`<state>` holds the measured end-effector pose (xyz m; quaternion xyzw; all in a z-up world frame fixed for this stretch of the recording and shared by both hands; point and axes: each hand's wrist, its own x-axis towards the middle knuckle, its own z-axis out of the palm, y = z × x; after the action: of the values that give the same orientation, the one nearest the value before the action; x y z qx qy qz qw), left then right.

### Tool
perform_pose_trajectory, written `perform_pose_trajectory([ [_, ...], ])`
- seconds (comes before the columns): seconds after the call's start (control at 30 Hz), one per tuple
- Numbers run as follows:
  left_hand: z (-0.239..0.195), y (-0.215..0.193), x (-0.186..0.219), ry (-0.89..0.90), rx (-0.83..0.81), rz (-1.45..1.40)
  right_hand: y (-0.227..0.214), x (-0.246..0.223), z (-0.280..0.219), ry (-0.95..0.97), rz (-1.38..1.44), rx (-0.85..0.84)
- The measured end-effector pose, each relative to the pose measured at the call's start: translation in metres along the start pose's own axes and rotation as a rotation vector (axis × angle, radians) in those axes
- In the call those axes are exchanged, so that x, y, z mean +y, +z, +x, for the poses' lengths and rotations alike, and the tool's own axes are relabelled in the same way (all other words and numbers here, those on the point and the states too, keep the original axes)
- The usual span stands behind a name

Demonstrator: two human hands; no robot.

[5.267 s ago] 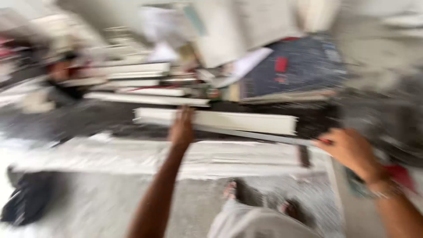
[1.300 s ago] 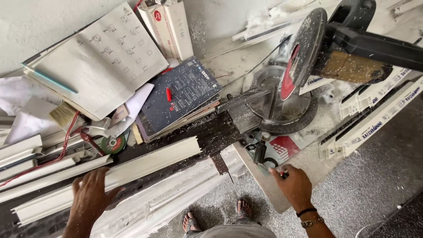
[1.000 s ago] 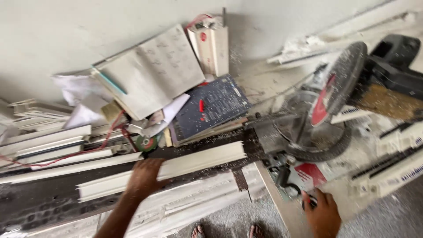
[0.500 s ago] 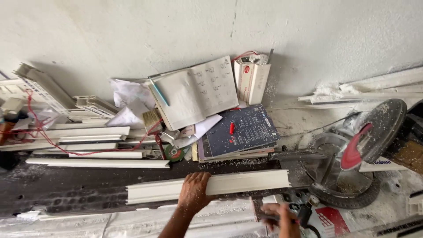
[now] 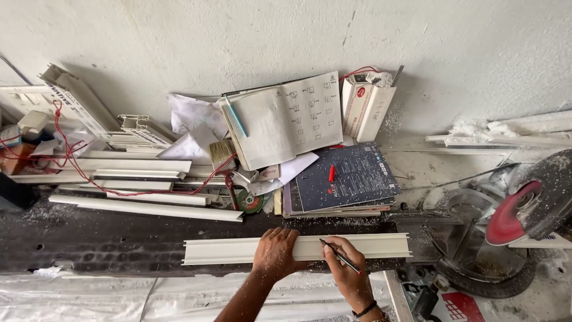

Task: Measuring, marking, and cutting uPVC or metal profiles using a miter saw.

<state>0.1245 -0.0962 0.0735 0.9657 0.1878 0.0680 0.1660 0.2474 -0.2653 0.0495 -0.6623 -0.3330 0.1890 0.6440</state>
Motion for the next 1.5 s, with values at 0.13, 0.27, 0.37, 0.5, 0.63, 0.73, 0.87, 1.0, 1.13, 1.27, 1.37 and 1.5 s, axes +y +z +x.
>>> perform_pose_trajectory([
  [0.13, 0.011, -0.008, -0.001, -0.032, -0.082, -0.012, 0.002, 0.017, 0.009, 0.045, -0.114, 0.004],
  [0.27, 0.021, -0.014, -0.001, -0.062, -0.163, 0.001, 0.001, 0.028, 0.019, -0.013, -0.211, -0.01],
  [0.37, 0.024, -0.014, -0.002, -0.08, -0.221, 0.025, 0.001, 0.021, 0.02, -0.135, -0.187, -0.032],
  [0.5, 0.024, -0.021, 0.0, -0.096, -0.24, 0.005, 0.009, 0.002, 0.026, -0.154, -0.107, -0.064],
  [0.63, 0.025, -0.015, -0.004, -0.09, -0.189, -0.017, 0.014, 0.037, 0.027, -0.07, -0.137, -0.014],
  [0.73, 0.025, -0.011, -0.008, -0.071, -0.154, -0.015, 0.019, 0.018, 0.023, -0.186, -0.197, 0.017],
  [0.87, 0.023, -0.006, -0.01, -0.059, -0.148, -0.015, 0.023, 0.009, 0.024, -0.275, -0.282, -0.005],
  [1.0, 0.023, -0.006, -0.01, -0.056, -0.137, -0.02, 0.026, 0.009, 0.022, -0.277, -0.345, -0.003],
  [1.13, 0.022, 0.0, -0.014, -0.028, -0.102, -0.007, 0.03, 0.002, 0.021, -0.297, -0.34, -0.031],
  [1.27, 0.022, 0.005, -0.015, -0.032, -0.111, -0.004, 0.03, 0.021, 0.024, -0.38, -0.438, -0.032],
  [1.37, 0.021, 0.007, -0.016, -0.038, -0.107, -0.008, 0.031, 0.026, 0.023, -0.403, -0.462, -0.033],
  [1.5, 0.021, 0.005, -0.015, -0.036, -0.101, -0.012, 0.031, 0.017, 0.021, -0.342, -0.444, -0.059],
])
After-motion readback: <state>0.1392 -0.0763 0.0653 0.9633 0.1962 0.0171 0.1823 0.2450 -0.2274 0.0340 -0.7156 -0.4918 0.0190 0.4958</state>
